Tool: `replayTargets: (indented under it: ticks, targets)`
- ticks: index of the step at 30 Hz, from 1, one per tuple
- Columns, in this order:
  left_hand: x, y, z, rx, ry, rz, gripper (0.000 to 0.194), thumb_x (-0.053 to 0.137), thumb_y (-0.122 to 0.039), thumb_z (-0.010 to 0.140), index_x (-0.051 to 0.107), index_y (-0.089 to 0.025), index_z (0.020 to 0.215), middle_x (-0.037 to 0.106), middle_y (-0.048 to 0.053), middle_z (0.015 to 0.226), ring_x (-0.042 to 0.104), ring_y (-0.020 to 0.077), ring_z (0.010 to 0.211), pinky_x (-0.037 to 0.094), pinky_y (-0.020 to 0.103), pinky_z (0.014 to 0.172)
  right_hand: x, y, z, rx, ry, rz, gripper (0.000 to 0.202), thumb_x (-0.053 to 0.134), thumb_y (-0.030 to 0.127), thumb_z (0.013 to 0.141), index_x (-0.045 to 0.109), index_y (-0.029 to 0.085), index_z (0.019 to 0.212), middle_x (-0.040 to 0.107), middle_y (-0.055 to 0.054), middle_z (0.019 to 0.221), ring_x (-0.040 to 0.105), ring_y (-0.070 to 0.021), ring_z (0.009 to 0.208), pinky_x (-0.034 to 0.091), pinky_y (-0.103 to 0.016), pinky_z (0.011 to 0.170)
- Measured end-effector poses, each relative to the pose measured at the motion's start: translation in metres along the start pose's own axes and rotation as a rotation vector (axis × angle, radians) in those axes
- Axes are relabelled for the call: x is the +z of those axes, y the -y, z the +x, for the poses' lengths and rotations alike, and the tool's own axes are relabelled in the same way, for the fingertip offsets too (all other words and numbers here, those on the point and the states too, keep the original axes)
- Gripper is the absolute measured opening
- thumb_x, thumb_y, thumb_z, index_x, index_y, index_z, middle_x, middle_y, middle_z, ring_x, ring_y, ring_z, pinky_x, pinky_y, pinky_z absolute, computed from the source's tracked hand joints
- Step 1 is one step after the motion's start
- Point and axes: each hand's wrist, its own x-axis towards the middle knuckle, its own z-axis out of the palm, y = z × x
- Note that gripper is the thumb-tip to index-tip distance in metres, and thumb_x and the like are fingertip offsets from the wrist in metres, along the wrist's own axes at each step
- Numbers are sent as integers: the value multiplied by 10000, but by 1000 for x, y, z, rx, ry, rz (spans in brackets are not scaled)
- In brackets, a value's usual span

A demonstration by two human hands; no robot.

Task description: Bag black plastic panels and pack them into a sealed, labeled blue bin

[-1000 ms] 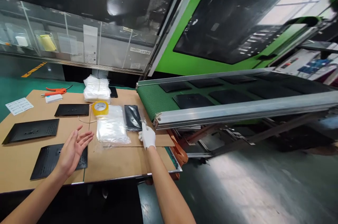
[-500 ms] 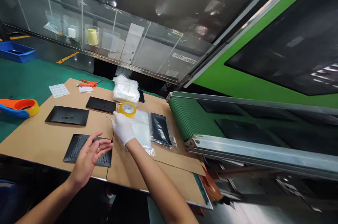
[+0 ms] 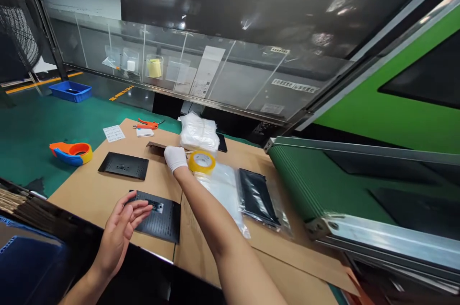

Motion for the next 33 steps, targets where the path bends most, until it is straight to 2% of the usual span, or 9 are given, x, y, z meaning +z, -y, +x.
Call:
replayTargets:
  ticks: [4, 7, 10, 14, 17, 19, 24, 28, 33]
  targets:
    - [-1, -7, 9, 2, -69, -115, 587, 626, -562, 954, 496, -226, 1417, 723, 141, 1196, 692, 304, 1202, 454, 526, 1150, -40, -14, -23, -103, -107, 41, 341, 411, 32, 963, 660, 40, 1196, 725, -256, 1110, 702, -319, 1052, 508, -401, 900]
    - [-2, -17, 20, -135, -44, -287, 587, 532, -646, 966, 574, -197, 1341, 729, 167, 1207, 657, 306, 1263, 439, 523, 1163, -62, -23, -68, -361, -367, 215, 371, 364, 89, 1028, 679, 153, 1215, 719, -154, 1216, 651, -249, 1158, 481, -389, 1019]
    - [7, -19, 20, -352, 218, -350, 720, 446, -789, 912, 684, -184, 1221, 714, 191, 1278, 576, 373, 1355, 403, 602, 1162, -69, -35, -126, -557, -637, 363, 331, 425, 145, 1046, 705, 242, 1194, 725, -81, 1257, 601, -239, 1274, 472, -431, 1084]
    - [38, 5, 0, -451, 578, -450, 875, 285, -844, 918, 654, -189, 1366, 608, 151, 1476, 372, 370, 1514, 226, 583, 1253, -63, -57, -196, -651, -867, 348, 370, 511, 129, 1019, 646, 300, 1319, 702, -50, 1336, 548, -249, 1371, 511, -474, 1073]
    - [61, 29, -18, -504, 738, -579, 915, 174, -821, 948, 548, -186, 1490, 487, 123, 1593, 259, 350, 1564, 86, 549, 1285, -58, -76, -235, -594, -911, 278, 451, 533, 83, 993, 580, 268, 1401, 680, -105, 1358, 544, -259, 1374, 529, -487, 1060]
    - [73, 41, -27, -556, 800, -584, 1003, 124, -864, 912, 507, -169, 1524, 439, 132, 1624, 227, 366, 1571, 49, 556, 1283, -56, -88, -256, -532, -912, 246, 489, 557, 71, 971, 566, 278, 1414, 678, -115, 1349, 561, -258, 1352, 533, -479, 1057]
    - [102, 52, -41, -633, 953, -524, 1192, 104, -980, 783, 540, -134, 1502, 488, 183, 1578, 254, 424, 1551, 59, 599, 1268, -52, -108, -296, -431, -918, 215, 373, 462, 241, 1046, 581, 277, 1398, 662, -128, 1334, 575, -273, 1319, 541, -491, 1020]
    - [119, 54, -50, -650, 984, -522, 1142, 79, -944, 821, 539, -155, 1507, 494, 176, 1576, 281, 416, 1544, 62, 600, 1267, -51, -114, -312, -377, -938, 204, 368, 499, 190, 1026, 591, 261, 1375, 656, -136, 1335, 577, -265, 1316, 542, -472, 1014]
    - [121, 56, -54, -657, 980, -513, 1164, 70, -952, 808, 552, -144, 1492, 508, 184, 1563, 301, 411, 1536, 72, 593, 1268, -52, -117, -317, -378, -957, 164, 394, 583, 119, 972, 611, 271, 1334, 680, -107, 1312, 593, -248, 1283, 547, -446, 1006]
